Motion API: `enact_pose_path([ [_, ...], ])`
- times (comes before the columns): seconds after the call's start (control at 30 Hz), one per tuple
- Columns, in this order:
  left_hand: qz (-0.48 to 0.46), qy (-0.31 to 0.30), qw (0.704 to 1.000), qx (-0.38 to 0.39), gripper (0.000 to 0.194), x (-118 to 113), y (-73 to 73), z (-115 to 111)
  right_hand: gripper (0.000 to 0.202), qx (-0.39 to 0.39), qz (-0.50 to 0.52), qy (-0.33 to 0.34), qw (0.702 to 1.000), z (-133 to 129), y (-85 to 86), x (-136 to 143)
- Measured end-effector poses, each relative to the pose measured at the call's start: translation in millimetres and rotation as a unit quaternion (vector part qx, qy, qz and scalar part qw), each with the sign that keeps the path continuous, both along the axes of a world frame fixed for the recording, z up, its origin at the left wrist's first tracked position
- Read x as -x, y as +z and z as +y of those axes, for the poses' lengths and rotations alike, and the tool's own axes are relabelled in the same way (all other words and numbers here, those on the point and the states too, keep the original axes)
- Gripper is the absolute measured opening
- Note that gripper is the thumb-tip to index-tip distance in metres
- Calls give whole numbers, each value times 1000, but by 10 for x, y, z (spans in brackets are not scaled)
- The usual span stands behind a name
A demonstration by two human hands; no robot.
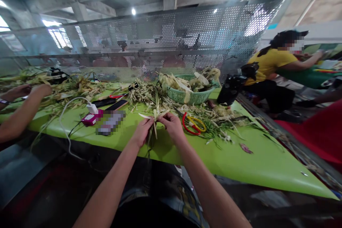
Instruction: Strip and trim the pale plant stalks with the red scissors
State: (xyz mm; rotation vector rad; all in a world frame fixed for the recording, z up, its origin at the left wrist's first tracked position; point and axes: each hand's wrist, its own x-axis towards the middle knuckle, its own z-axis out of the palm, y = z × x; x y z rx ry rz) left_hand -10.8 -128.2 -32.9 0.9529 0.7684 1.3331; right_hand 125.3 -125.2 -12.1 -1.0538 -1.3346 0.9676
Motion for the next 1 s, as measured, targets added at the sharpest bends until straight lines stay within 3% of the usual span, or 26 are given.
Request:
enact_pose_path([
  [0.13, 71, -12, 995, -70, 24, 9, -11, -5, 35, -11, 14, -24, 1000, 45, -15, 6],
  [0.37, 80, -35, 995, -55, 27, 7, 2, -8, 29, -18, 19, -26, 999, 54, 5, -26],
  [0.5, 97, -44, 992, -63, 28, 21, 1, -11, 36, -50, -23, -53, 997, 58, 28, -83],
  [0.6, 96, -63, 990, -80, 30, 21, 7, -16, 23, -50, -67, -20, 996, 71, 27, -96],
  [0.77, 97, -54, 991, -69, 28, 15, -1, -14, 24, -36, -42, 14, 998, 91, 12, -67],
  [1.0, 98, -63, 992, -49, 27, 25, -57, -19, 19, -113, -50, -71, 990, 50, 70, -6],
])
